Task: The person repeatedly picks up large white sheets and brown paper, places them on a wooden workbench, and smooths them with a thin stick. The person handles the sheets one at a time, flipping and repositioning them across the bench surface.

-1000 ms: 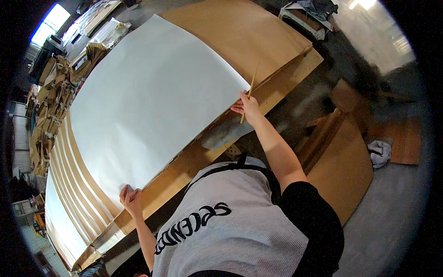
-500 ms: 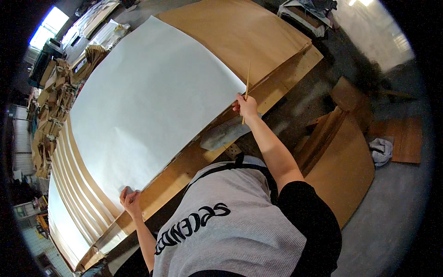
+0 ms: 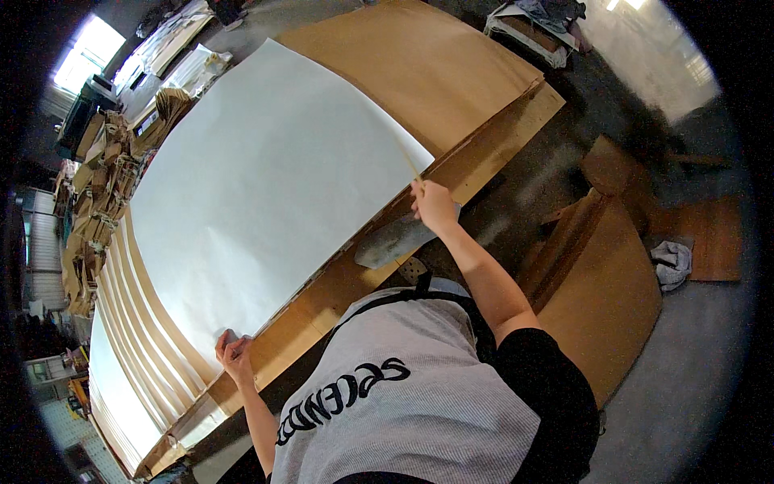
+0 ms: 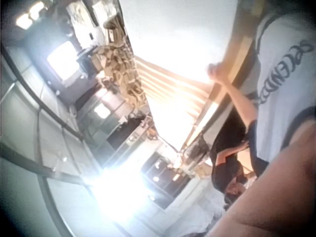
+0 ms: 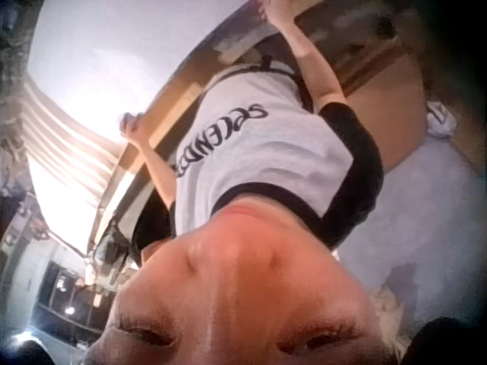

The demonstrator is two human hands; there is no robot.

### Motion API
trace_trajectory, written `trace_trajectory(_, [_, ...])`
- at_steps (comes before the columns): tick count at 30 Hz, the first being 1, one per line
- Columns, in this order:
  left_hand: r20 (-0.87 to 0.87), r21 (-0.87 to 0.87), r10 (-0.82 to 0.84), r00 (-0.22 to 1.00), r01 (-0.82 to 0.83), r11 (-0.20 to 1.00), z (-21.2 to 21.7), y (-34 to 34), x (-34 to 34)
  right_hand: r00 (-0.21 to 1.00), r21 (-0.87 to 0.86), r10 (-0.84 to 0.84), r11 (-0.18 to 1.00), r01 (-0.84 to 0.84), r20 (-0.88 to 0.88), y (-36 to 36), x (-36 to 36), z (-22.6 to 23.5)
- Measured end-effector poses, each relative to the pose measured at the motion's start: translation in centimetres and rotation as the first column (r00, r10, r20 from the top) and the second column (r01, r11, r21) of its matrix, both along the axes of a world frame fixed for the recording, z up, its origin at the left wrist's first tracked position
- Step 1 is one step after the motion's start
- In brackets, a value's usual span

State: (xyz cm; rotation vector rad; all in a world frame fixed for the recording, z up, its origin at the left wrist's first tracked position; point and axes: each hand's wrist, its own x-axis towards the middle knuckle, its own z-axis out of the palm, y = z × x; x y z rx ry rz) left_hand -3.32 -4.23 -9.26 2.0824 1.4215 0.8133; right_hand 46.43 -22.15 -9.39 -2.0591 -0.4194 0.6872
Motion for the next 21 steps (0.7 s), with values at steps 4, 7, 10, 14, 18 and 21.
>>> trace_trajectory(4, [0.011, 0.011, -0.017, 1.0, 0.016, 1.0, -0.6, 0.5, -0.3, 0.991, -0.05, 0.124, 0.991, -0.127, -0.049, 2.4, -0.2, 0.4])
trace_trajectory(7, [0.029, -0.039, 0.082, 0.996, -0.081, 0.996, 1.2, -0.4, 0.1, 0.99, 0.082, 0.056, 0.996, -0.046, -0.127, 4.2, -0.8, 0.2])
trace_trajectory(10, [-0.02, 0.017, 0.172, 0.985, -0.171, 0.985, 3.2, -1.4, 1.1, 0.971, 0.145, 0.173, 0.978, -0.15, -0.163, 3.8, -0.4, -0.3])
trace_trajectory(14, [0.389, -0.17, 0.452, 0.803, -0.42, 0.892, 0.9, -2.5, 1.2, 0.976, 0.129, 0.203, 0.973, -0.192, -0.08, 0.6, 0.3, -1.6])
trace_trajectory(18, [0.505, -0.784, 0.839, 0.203, -0.3, 0.544, 1.4, -3.4, 0.1, 0.946, 0.001, 0.309, 0.95, -0.311, 0.095, 1.9, -3.7, 3.8])
trace_trajectory(21, [0.343, -0.923, 0.936, 0.082, -0.156, 0.352, 2.9, -2.4, -0.4, 0.911, -0.065, 0.405, 0.914, -0.401, 0.074, 4.8, -7.9, 7.6])
